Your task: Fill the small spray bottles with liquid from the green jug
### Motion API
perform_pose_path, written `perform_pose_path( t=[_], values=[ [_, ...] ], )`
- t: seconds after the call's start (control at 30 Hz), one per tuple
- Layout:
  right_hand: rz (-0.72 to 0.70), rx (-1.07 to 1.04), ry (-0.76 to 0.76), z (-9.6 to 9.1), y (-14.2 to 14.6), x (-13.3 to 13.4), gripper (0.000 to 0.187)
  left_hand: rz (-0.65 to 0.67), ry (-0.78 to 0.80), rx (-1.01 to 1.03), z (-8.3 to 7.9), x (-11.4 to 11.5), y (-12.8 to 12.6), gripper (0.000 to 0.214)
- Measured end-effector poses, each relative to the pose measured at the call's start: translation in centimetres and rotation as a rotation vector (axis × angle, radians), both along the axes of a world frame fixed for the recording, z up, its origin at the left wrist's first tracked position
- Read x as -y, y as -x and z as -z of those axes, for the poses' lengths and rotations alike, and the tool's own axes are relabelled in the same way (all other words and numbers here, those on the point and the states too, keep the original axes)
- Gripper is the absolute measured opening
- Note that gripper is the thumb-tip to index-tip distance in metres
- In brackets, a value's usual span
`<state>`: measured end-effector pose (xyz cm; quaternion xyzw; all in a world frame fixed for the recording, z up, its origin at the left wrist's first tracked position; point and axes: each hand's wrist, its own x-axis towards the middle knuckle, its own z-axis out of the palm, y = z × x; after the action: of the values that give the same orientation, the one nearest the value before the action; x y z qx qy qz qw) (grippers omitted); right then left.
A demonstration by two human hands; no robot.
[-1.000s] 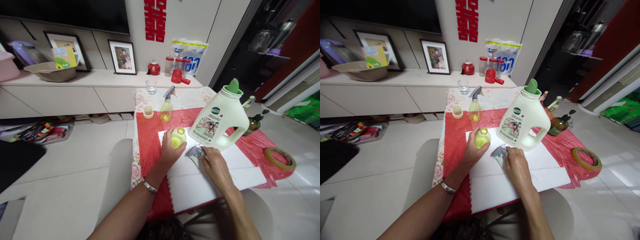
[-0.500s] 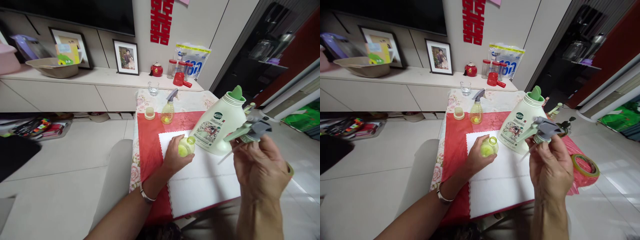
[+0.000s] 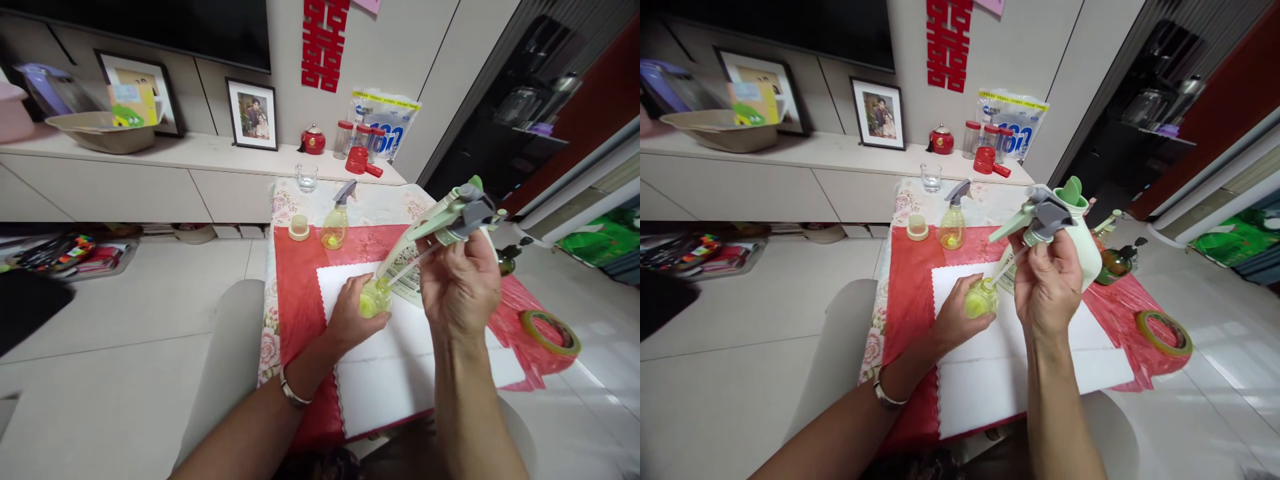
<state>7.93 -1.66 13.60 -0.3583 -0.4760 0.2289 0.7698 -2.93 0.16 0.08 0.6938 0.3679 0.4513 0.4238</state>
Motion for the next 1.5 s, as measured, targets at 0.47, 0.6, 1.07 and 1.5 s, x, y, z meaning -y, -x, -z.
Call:
perform_pose_path(
  t=[0.47,0.6,1.07,1.5],
  values=[
    [-0.109,0.047,0.346,8.2,-0.9,0.8,0.033,-0.013,-0.010,-0.039,-0.4,-0.1,-0.1,0.070],
    [-0.104,0.055,0.402,9.9,-1.1,1.4,0.037,-0.017,-0.023,-0.006,-0.9,0.0,-0.1,0.066],
    [-0.046,0.084,0.407,11.0,-1.5,1.9,0.033,-0.027,-0.109,-0.129,-0.2,0.5,-0.3,0.071],
    [0.084,0.061,0.368,11.6,0.1,1.8,0.049,-0.046,-0.353,-0.044,0.9,1.6,-0.9,0.068]
  ],
)
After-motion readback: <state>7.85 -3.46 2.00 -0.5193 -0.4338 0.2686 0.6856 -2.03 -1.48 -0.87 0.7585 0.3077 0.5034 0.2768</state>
